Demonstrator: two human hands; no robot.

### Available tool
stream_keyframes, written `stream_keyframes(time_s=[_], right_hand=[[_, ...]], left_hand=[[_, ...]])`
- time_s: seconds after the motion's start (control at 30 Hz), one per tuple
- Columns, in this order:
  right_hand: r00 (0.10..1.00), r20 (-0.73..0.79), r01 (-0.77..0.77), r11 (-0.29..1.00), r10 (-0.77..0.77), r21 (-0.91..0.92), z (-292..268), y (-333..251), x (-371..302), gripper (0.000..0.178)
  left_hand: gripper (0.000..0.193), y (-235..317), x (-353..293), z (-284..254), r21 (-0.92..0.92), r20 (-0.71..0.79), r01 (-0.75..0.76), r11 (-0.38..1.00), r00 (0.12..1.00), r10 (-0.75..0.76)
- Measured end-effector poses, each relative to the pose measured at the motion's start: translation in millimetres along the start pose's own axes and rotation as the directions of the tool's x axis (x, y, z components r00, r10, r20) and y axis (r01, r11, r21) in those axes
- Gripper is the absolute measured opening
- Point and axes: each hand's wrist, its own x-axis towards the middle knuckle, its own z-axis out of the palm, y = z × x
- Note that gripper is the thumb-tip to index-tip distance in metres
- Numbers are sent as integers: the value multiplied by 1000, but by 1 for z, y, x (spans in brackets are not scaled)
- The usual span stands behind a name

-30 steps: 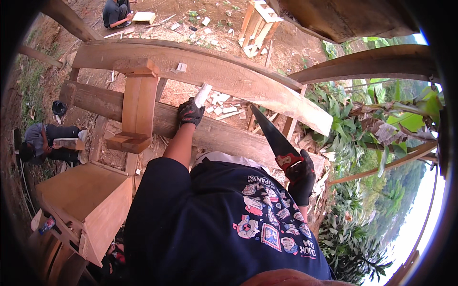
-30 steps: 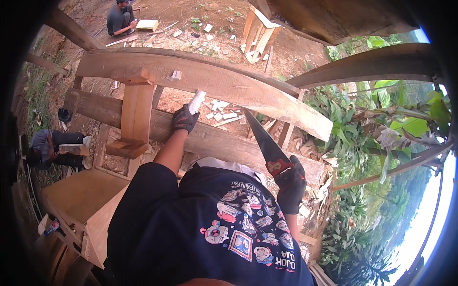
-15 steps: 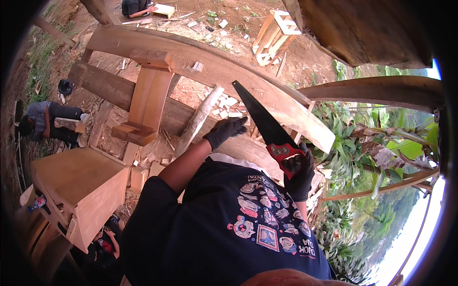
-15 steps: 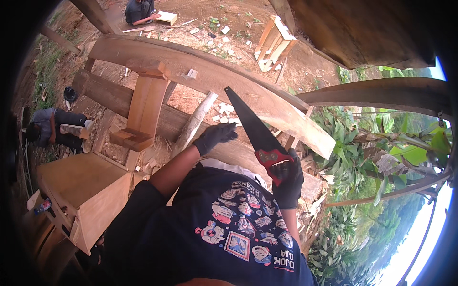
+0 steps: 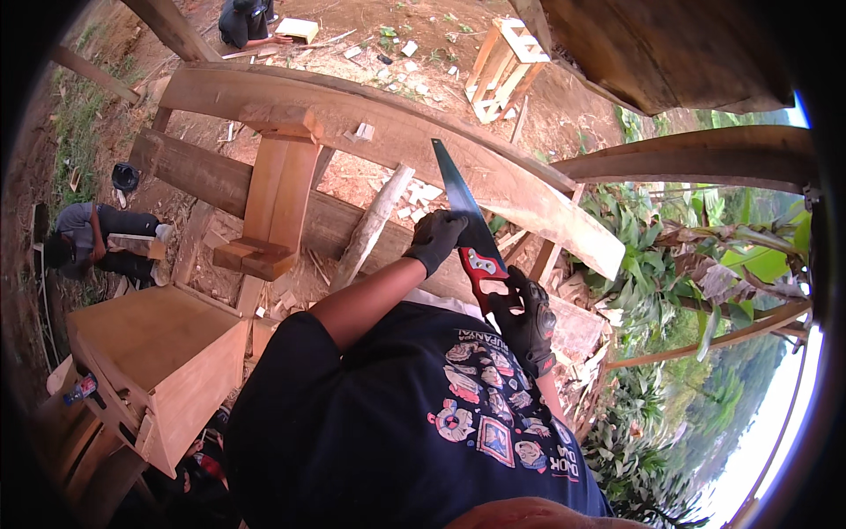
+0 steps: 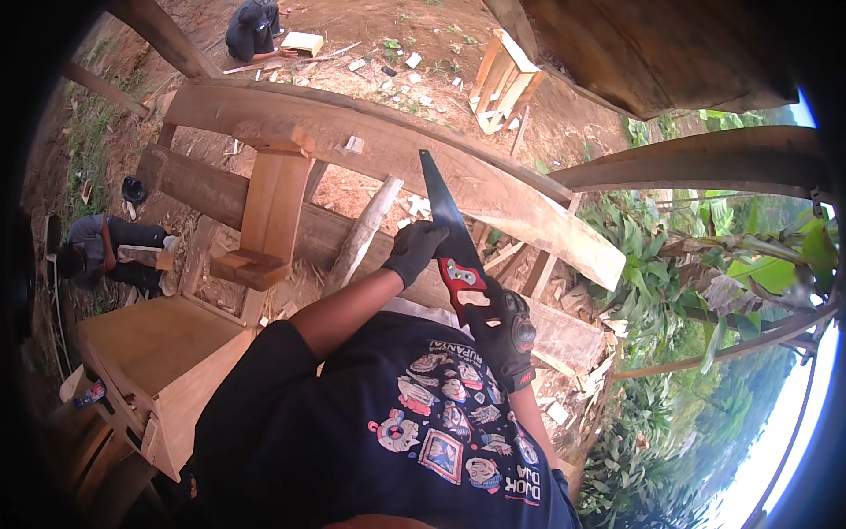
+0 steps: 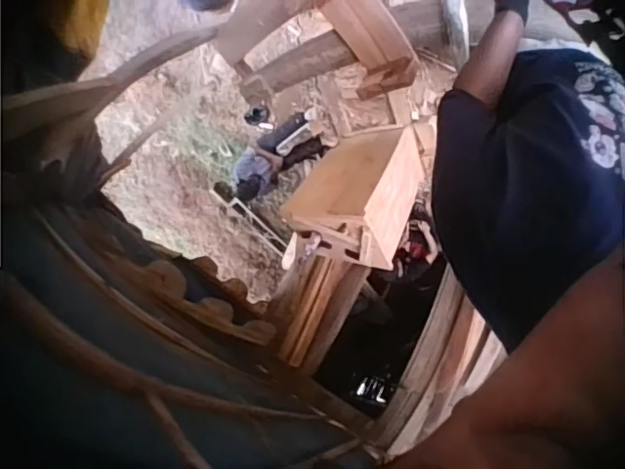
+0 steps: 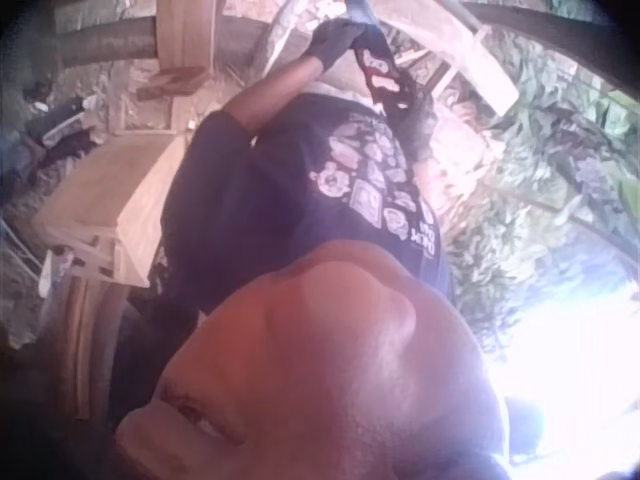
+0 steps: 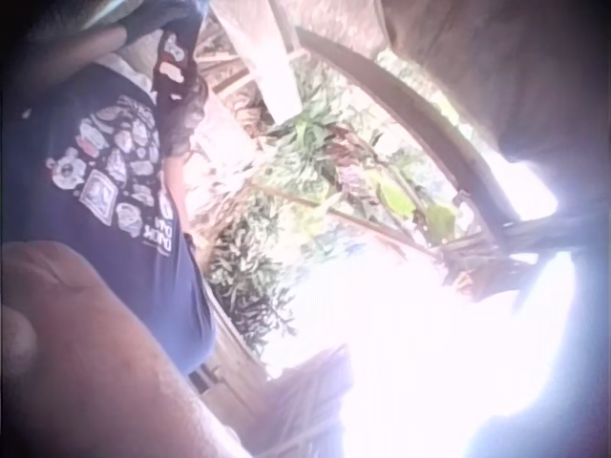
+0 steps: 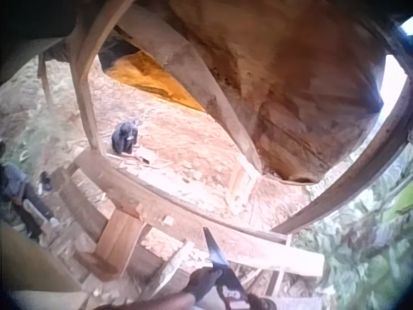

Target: The person uses a hand saw to cut a piece of wood that is resting on a wooden workbench. They hold the wood steady with their left hand while sawing with their right hand. The person pauses briefly to adjust the saw's position before continuing the cut.

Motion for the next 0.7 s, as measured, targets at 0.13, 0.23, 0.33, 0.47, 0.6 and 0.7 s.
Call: stream_keyframes(time_s=[0.13, 0.23, 0.33, 0.47, 0.6, 0.7], right_hand=[[970, 94, 235, 966, -225, -112, 1, 4, 3, 70], [949, 158, 304, 924, -272, -232, 3, 1, 9, 79], [960, 182, 252, 935, -211, -249, 7, -2, 10, 84], [946, 272, 232, 952, -175, -197, 9, -7, 22, 88], [900, 428, 81, 997, -81, 19, 6, -18, 36, 94], [910, 362, 239, 969, -203, -58, 10, -11, 42, 94]], left_hand=[[39, -20, 26, 26, -89, -19, -3, 996, 1000, 2], [38, -18, 26, 30, -117, 19, -15, 993, 1000, 18], [41, 0, 18, 37, -94, 82, 11, 996, 997, -3], [47, 30, 5, 21, -15, 66, -45, 999, 997, 46], [45, 17, 21, 7, -12, 65, -25, 1000, 998, 26], [42, 6, 20, -9, -308, 163, 77, 948, 986, -27]])
